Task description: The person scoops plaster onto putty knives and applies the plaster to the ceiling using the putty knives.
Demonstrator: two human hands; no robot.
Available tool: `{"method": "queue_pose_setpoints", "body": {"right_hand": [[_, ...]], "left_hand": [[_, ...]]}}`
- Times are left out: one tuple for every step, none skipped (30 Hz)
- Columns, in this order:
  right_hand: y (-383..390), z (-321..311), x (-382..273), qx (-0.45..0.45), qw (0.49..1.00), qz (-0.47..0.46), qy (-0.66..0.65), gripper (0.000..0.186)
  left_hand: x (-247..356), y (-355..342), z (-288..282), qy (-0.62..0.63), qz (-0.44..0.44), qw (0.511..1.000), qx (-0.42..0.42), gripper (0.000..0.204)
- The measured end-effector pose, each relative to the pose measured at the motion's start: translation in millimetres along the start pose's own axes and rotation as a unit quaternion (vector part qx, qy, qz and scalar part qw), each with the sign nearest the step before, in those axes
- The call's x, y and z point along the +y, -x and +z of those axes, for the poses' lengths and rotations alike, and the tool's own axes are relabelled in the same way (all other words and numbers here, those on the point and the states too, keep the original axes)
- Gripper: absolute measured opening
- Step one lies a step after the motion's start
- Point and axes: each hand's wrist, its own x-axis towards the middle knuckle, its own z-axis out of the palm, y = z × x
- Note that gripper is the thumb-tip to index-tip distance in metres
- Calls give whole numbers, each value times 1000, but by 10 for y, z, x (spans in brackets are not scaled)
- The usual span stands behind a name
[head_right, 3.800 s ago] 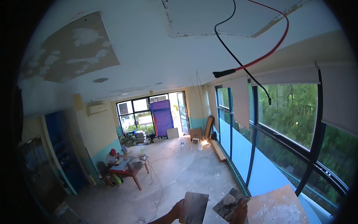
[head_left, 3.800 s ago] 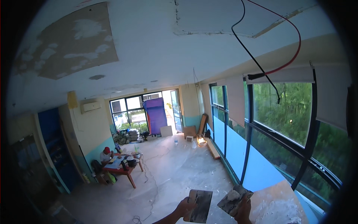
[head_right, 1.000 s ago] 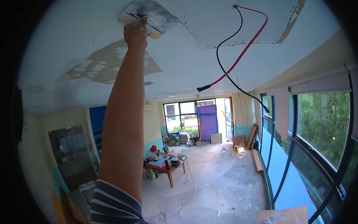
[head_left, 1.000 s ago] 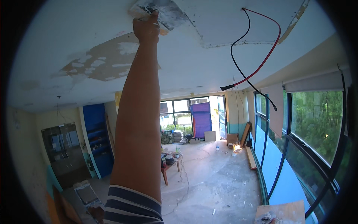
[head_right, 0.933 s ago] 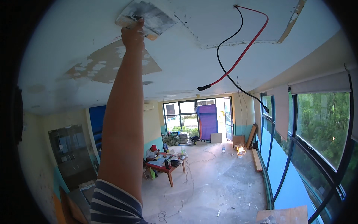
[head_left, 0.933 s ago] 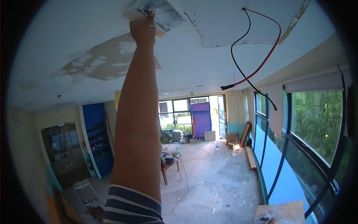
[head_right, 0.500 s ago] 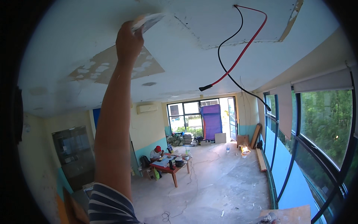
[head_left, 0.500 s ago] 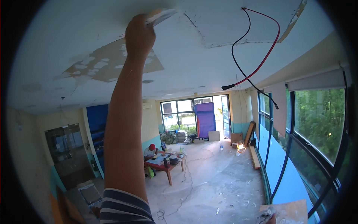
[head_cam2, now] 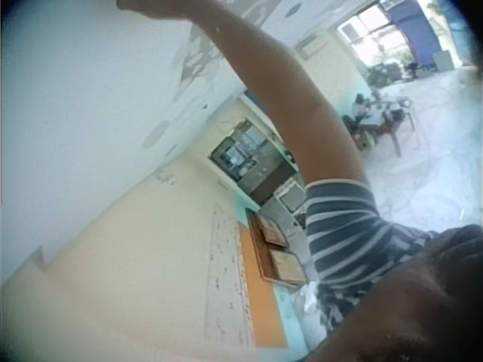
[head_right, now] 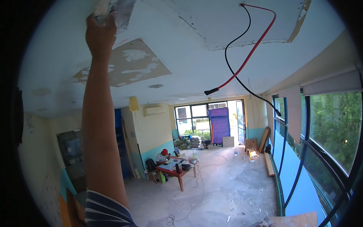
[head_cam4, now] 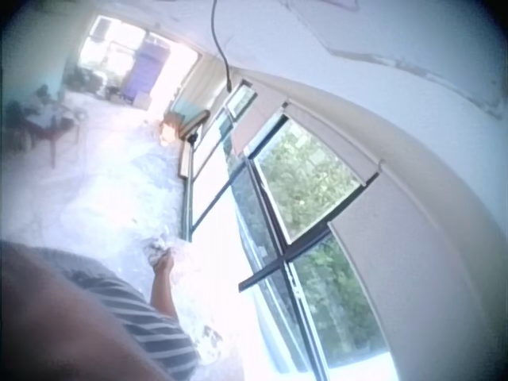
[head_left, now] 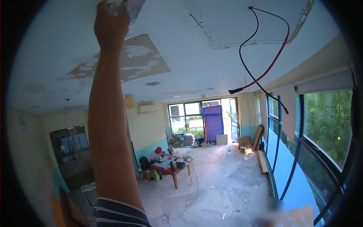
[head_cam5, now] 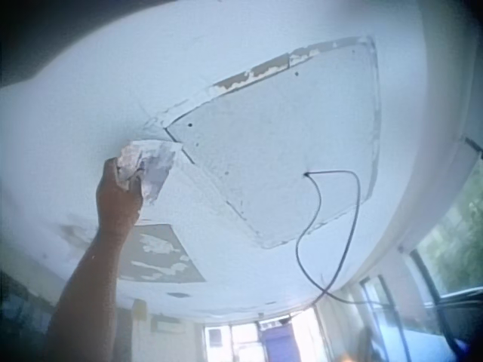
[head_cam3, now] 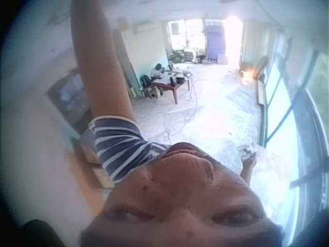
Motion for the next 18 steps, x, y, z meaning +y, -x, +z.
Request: {"method": "queue_pose_setpoints", "body": {"right_hand": [[50, 48, -1, 10, 1000, 0, 4, 45], [94, 112, -22, 16, 1000, 2, 8, 45], [130, 188, -35, 19, 1000, 4, 13, 45], [158, 257, -47, 20, 1000, 5, 15, 45], [181, 324, -45, 22, 1000, 7, 21, 45], [193, 371, -43, 23, 999, 9, 25, 45], [171, 436, -28, 19, 999, 11, 29, 45], [226, 418, -50, 13, 1000, 7, 17, 45], [230, 454, -41, 19, 1000, 8, 16, 45], [211, 492, -33, 20, 1000, 8, 19, 44], [205, 526, -17, 20, 1000, 10, 22, 44], [200, 554, -18, 23, 999, 7, 23, 44], [201, 575, -11, 27, 999, 4, 21, 44], [201, 600, -7, 28, 999, 4, 23, 44], [202, 650, 6, 30, 999, -2, 18, 44], [193, 624, -1, 29, 999, 16, 31, 43], [184, 599, 2, 27, 998, 35, 42, 42], [171, 568, 5, 25, 997, 55, 54, 42]], "left_hand": [[-3, -4, -56, 22, -54, 998, -12, 62], [-14, 16, -70, 21, -53, 998, -12, 62], [-40, 29, -88, 33, -123, 992, -9, 57], [-73, 51, -116, 46, -193, 980, -6, 53], [-94, 103, -105, 111, -223, 967, -44, 61], [-128, 156, -94, 171, -258, 948, -79, 68], [-338, 269, 132, 204, -252, 944, -58, 69], [-257, 96, 272, 255, -240, 936, -28, 69], [-130, 248, 373, 371, -288, 882, -31, 67], [-94, 341, 453, 369, -288, 883, -32, 67], [-53, 406, 534, 402, -293, 867, -35, 68], [8, 479, 616, 436, -300, 848, -39, 68], [152, 494, 612, 437, -302, 847, -39, 68], [295, 491, 609, 399, -325, 856, -43, 68], [355, 473, 595, 359, -347, 865, -48, 68], [359, 454, 598, 359, -347, 865, -49, 68], [369, 421, 601, 339, -352, 872, -45, 67], [356, 393, 627, 316, -355, 879, -40, 66]]}}
